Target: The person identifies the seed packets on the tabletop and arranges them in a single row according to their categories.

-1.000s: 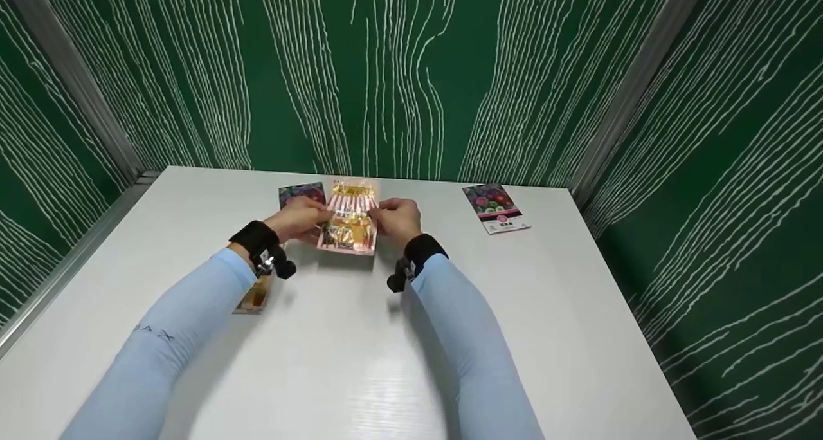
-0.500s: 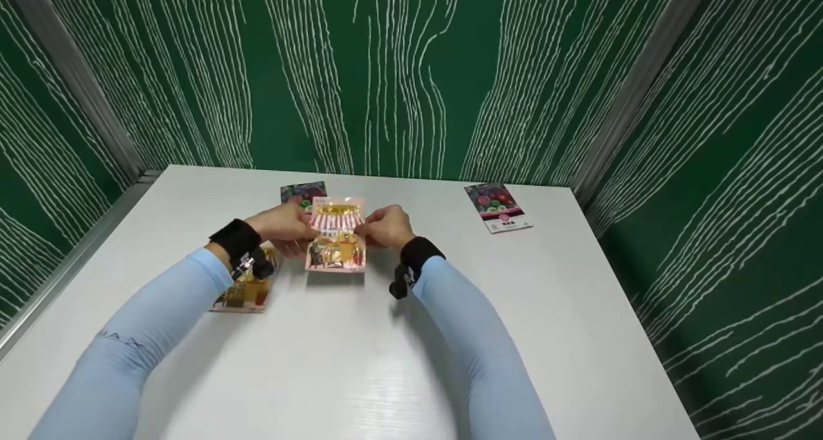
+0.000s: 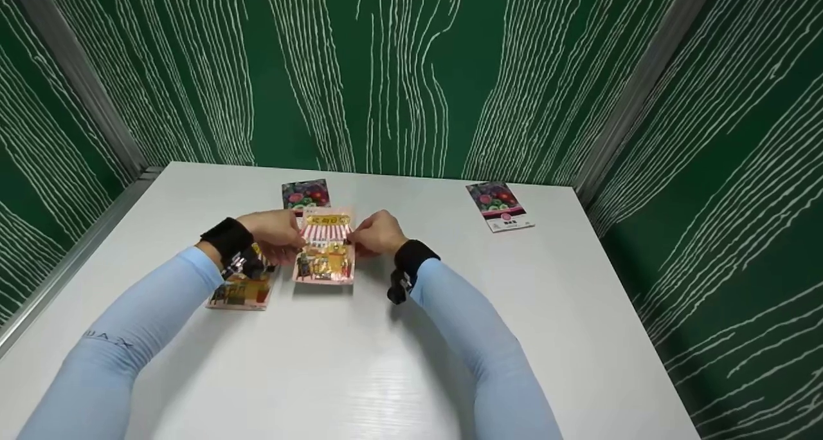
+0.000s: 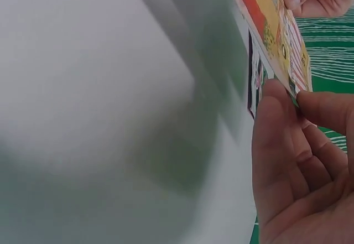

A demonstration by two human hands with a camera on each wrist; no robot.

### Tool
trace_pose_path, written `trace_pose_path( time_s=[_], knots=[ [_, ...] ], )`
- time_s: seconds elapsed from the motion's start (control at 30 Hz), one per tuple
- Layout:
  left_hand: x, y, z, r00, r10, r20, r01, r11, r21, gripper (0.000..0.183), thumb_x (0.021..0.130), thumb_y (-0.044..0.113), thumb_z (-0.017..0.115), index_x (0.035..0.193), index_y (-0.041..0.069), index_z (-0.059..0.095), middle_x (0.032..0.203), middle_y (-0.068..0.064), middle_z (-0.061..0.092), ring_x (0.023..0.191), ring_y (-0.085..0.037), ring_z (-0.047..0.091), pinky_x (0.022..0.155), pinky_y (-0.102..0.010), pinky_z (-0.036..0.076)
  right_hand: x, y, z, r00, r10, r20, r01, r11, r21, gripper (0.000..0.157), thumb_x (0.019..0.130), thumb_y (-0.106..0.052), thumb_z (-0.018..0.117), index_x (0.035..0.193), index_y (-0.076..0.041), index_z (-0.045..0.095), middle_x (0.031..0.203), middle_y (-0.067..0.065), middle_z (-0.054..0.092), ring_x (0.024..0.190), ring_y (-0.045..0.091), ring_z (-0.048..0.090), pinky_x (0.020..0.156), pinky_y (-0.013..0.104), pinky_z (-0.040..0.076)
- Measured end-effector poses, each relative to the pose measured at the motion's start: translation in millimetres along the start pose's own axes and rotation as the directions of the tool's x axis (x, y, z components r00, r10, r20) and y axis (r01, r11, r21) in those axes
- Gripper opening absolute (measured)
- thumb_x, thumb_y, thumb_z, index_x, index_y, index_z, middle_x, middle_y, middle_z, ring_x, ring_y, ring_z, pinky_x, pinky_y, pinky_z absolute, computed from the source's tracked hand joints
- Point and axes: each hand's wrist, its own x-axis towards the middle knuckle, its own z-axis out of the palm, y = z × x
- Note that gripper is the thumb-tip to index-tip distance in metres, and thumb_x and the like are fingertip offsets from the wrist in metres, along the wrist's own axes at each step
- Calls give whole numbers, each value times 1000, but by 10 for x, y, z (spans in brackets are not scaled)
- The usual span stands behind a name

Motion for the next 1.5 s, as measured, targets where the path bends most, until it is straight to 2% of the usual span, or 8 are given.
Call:
trace_pose_path(
  time_s=[0.1,0.37,0.77,1.0,1.07,1.1,1.23,1.5],
  knots=[
    [-7,-38,-3,1000,-6,12,6,1000,20,29,108,20,68,84,4,72,58,1,72,49,-7,69,53,-25,60,-10,3,28,1000,6,24,-5,1000,-20,20,100,-23,84,105,-5,88,84,1,81,68,9,73,64,23,62],
    [-87,-165,17,999,15,47,-19,996,84,32,108,24,69,82,5,77,61,5,70,51,-5,66,54,-22,55,-57,22,110,995,-44,89,54,992,-112,21,96,-24,87,92,-4,88,65,-6,74,57,6,68,56,21,56],
    [-134,-228,135,996,-41,73,40,999,16,24,104,15,74,84,3,77,60,4,71,48,-3,64,49,-18,50,0,22,237,992,21,125,18,954,-299,23,94,-30,90,83,-10,86,66,-2,73,59,11,66,56,24,52],
    [-153,-265,184,996,-47,77,43,998,50,26,101,18,79,77,8,78,61,5,71,50,-4,64,52,-19,52,-16,32,288,991,-13,130,63,918,-390,24,93,-32,90,82,-11,86,65,-4,70,61,10,61,57,24,46],
    [-158,-268,191,994,-59,90,55,998,41,26,101,16,80,76,8,78,61,5,72,50,-4,63,52,-19,53,-27,37,299,990,-24,141,79,912,-402,26,92,-33,91,79,-12,84,64,-5,69,60,10,60,58,24,46],
    [-161,-267,192,993,-65,99,62,998,28,26,101,15,80,76,8,77,61,4,71,50,-4,64,52,-19,53,75,142,317,987,-58,151,115,907,-406,29,90,-37,92,76,-13,84,62,-6,68,59,9,58,57,24,45],
    [-173,-257,186,989,-75,124,75,997,6,28,101,11,81,73,8,76,60,3,71,50,-4,63,53,-19,54,73,154,345,982,-58,177,128,899,-418,31,89,-37,92,71,-14,82,59,-7,68,56,8,58,55,24,44],
    [-178,-280,210,992,-85,89,84,996,12,23,97,9,83,76,6,75,60,3,70,50,-4,63,51,-17,51,-33,42,375,987,-19,163,89,898,-431,28,90,-33,92,78,-10,84,62,-4,69,56,9,59,53,23,44]
  ],
)
